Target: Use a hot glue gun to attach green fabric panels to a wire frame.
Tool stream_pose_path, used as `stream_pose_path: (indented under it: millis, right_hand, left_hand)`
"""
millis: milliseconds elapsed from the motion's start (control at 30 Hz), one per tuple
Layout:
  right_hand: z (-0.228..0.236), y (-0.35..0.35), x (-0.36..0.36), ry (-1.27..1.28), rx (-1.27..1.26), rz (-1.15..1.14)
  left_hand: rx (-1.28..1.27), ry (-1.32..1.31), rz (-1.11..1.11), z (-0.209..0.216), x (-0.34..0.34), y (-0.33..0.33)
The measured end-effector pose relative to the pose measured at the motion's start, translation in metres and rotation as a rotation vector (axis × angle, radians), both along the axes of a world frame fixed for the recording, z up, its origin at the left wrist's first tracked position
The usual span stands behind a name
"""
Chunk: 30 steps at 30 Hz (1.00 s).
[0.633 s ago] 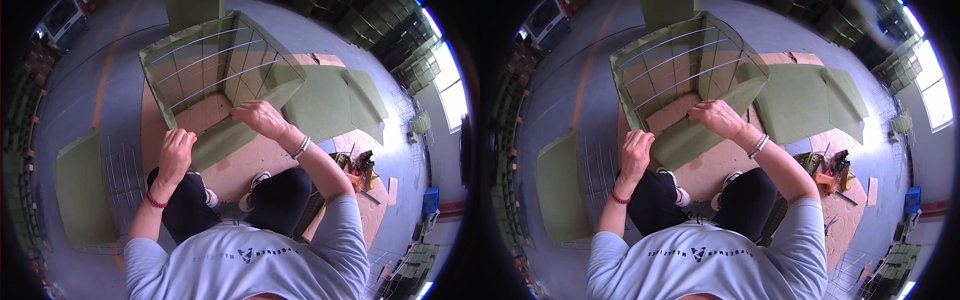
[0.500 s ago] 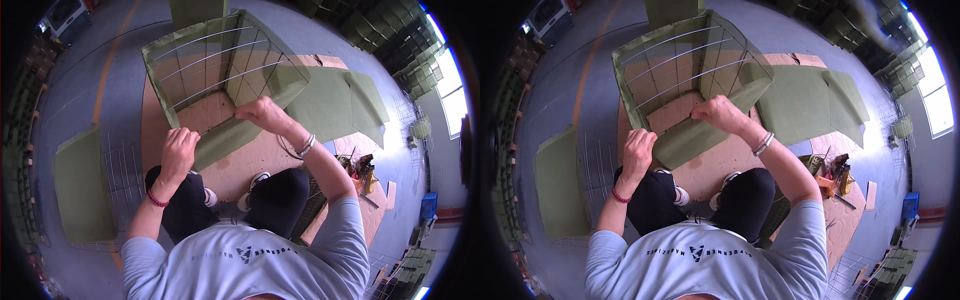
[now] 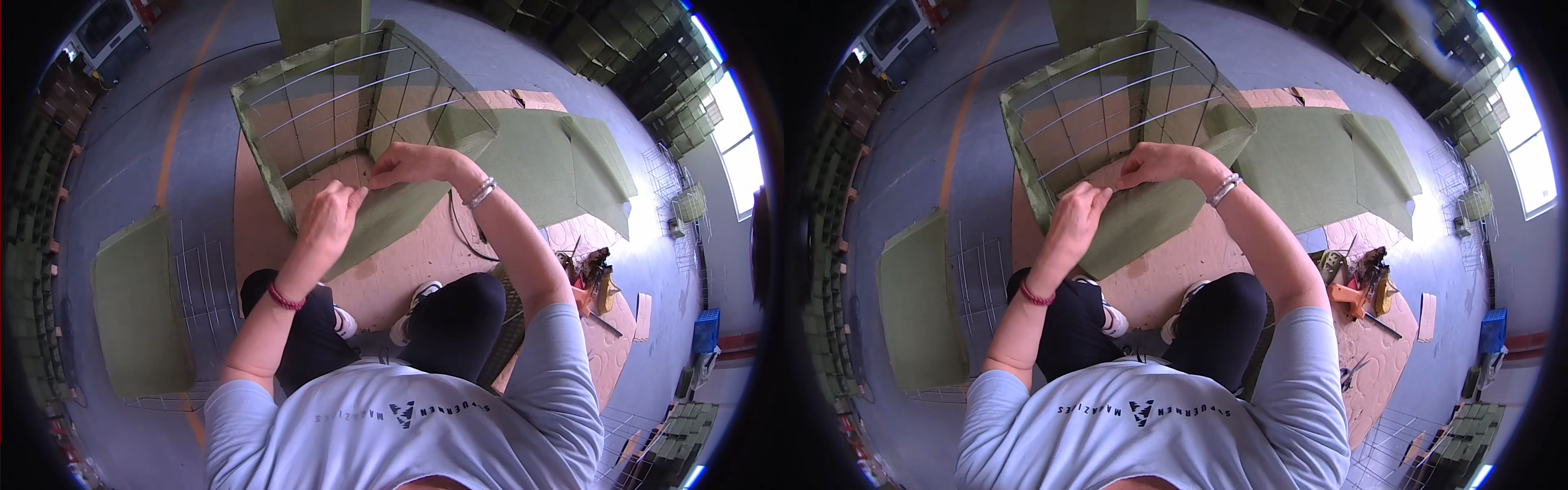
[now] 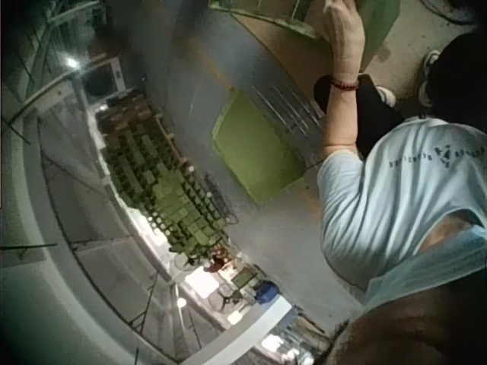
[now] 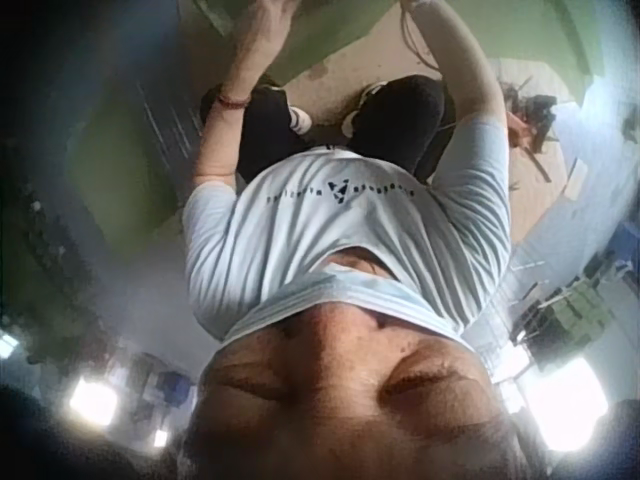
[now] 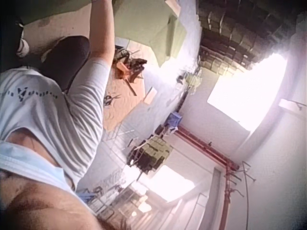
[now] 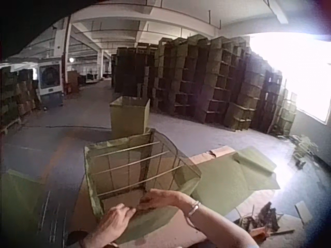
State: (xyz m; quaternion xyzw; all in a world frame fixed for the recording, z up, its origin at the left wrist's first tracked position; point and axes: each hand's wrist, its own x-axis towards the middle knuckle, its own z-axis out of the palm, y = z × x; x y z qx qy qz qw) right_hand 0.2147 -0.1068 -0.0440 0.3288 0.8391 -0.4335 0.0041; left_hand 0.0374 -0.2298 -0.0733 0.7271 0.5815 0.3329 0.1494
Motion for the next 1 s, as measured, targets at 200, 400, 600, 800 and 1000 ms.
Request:
stream_pose_path:
  millis: [200,400,600,800,1000]
  right_hand:
    - [-0.001,0.006,-0.006,-0.071,-0.167,0.030]
    - [0.004,0.006,-0.003,-0.123,-0.029,-0.017]
    - [0.003,0.009,-0.009,-0.226,-0.111,-0.009]
    - [-0.014,0.009,-0.007,-0.153,0.079,-0.010]
    - [0.000,0.002,-0.005,-0.117,0.032,-0.084]
  left_hand:
    - [-0.370,-0.113,-0.149,0.004,-0.016,0.027]
    - [-0.522,-0.410,-0.185,-0.003,-0.020,0.034]
    - [-0.660,-0.463,-0.163,-0.002,-0.021,0.040]
    - [-0.678,-0.401,-0.180,-0.004,-0.020,0.044]
    - [-0.670,-0.522,-0.106,-0.007,-0.010,0.043]
